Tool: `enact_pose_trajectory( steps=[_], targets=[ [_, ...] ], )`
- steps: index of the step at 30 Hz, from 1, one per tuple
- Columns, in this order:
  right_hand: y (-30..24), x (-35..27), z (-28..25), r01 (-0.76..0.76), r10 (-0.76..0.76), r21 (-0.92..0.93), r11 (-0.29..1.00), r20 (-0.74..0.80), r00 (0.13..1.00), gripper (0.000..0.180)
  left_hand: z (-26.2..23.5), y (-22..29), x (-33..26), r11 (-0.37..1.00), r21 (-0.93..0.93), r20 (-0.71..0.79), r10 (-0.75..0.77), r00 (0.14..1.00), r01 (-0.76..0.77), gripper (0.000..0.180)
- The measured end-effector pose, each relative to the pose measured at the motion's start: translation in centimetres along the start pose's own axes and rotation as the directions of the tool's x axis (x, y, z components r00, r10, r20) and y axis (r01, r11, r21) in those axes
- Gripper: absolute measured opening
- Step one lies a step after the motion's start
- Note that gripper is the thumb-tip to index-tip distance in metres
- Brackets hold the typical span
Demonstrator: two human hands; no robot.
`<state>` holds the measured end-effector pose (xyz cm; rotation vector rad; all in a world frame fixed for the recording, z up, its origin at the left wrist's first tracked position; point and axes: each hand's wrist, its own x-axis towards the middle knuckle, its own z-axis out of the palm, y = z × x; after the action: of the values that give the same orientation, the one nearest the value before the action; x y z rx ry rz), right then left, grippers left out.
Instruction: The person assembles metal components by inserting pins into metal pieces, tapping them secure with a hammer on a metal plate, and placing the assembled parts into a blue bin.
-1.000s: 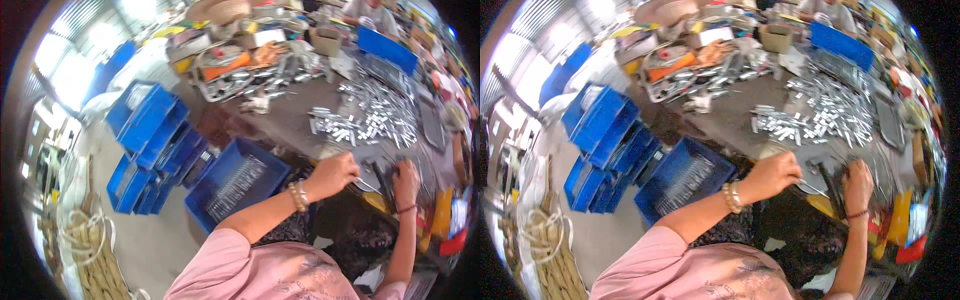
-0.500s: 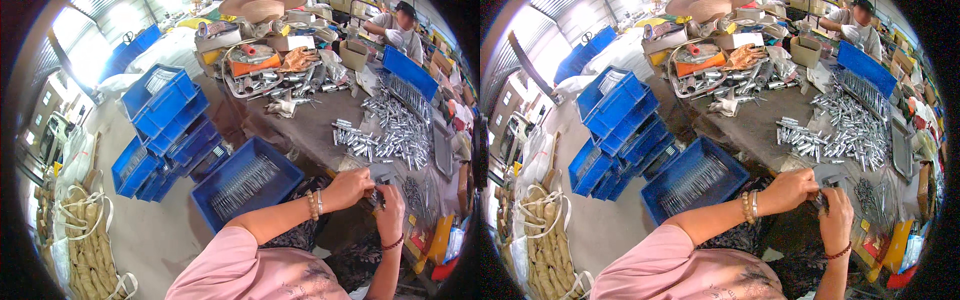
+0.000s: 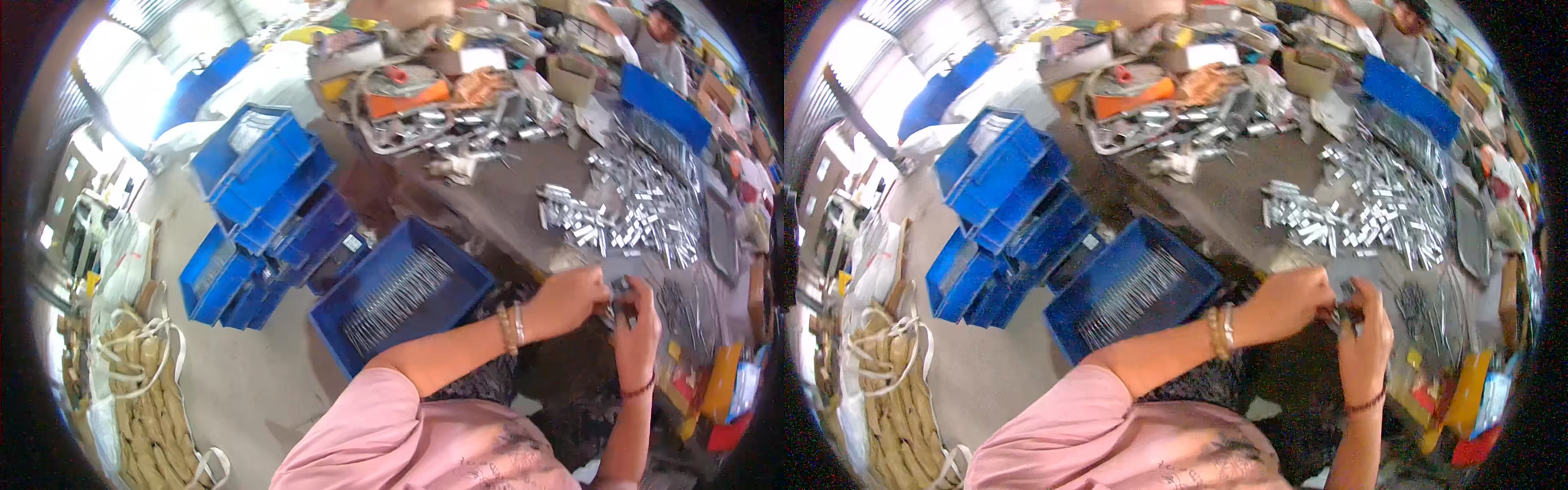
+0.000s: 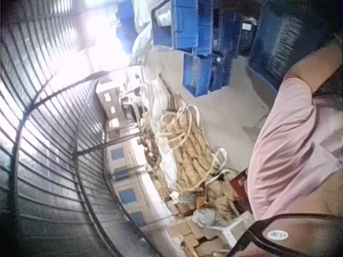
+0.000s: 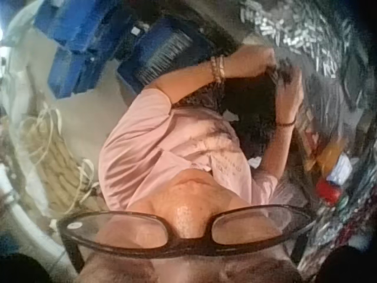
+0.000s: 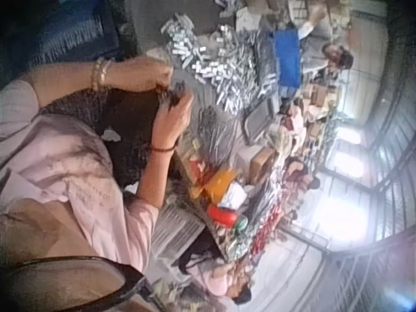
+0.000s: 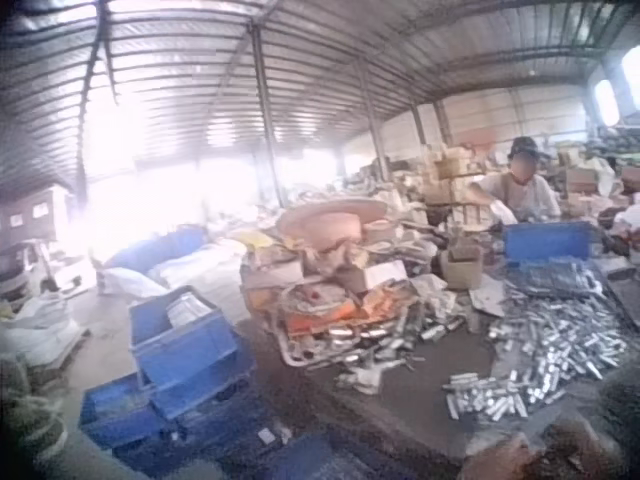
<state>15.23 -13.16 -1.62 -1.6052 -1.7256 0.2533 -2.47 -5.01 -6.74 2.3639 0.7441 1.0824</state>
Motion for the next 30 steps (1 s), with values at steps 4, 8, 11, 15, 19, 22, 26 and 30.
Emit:
enact_pose_trajectory(
  steps=[4, 8, 11, 15, 19, 22, 26, 30],
  targets=[
    [-1.1, 1.5, 0.9, -0.072, 0.084, 0.159, 0.985, -0.073, 0.994, 0.047, -2.7, -0.1, 0.4, 0.995, 0.033, 0.057, -0.095, 0.994, 0.093, 0.006],
    [-0.4, 1.7, 1.0, -0.102, 0.11, 0.256, 0.961, -0.019, 0.994, 0.055, -3.9, -0.4, 0.4, 0.996, -0.009, 0.054, -0.089, 0.995, 0.09, 0.01],
    [-0.2, 1.1, 0.8, -0.06, 0.069, 0.244, 0.968, -0.026, 0.997, 0.056, -3.5, -0.6, 0.6, 0.996, -0.026, 0.075, -0.088, 0.993, 0.09, 0.012],
    [0.0, 0.7, 0.5, -0.082, 0.083, 0.253, 0.964, 0.006, 0.996, 0.056, -2.9, -0.1, 0.6, 0.994, -0.047, 0.072, -0.1, 0.992, 0.104, 0.013],
    [0.1, 0.6, 0.6, -0.018, 0.018, 0.193, 0.981, 0.001, 1.0, 0.055, -2.9, 0.2, 0.5, 0.995, -0.033, 0.076, -0.096, 0.992, 0.099, 0.013],
    [-0.3, 0.8, 0.4, 0.004, -0.007, 0.169, 0.986, 0.015, 1.0, 0.055, -3.1, 0.3, 0.5, 0.994, -0.026, 0.083, -0.101, 0.991, 0.104, 0.012],
    [-0.3, 1.1, 0.7, 0.103, -0.104, 0.087, 0.991, 0.004, 0.995, 0.055, -3.3, 0.2, 0.7, 0.995, -0.023, 0.094, -0.098, 0.991, 0.101, 0.011],
    [-0.5, 1.3, 1.1, 0.158, -0.158, -0.011, 0.987, 0.004, 0.987, 0.052, -3.0, -0.1, 0.6, 0.996, -0.032, 0.048, -0.086, 0.995, 0.087, 0.009]
  ],
)
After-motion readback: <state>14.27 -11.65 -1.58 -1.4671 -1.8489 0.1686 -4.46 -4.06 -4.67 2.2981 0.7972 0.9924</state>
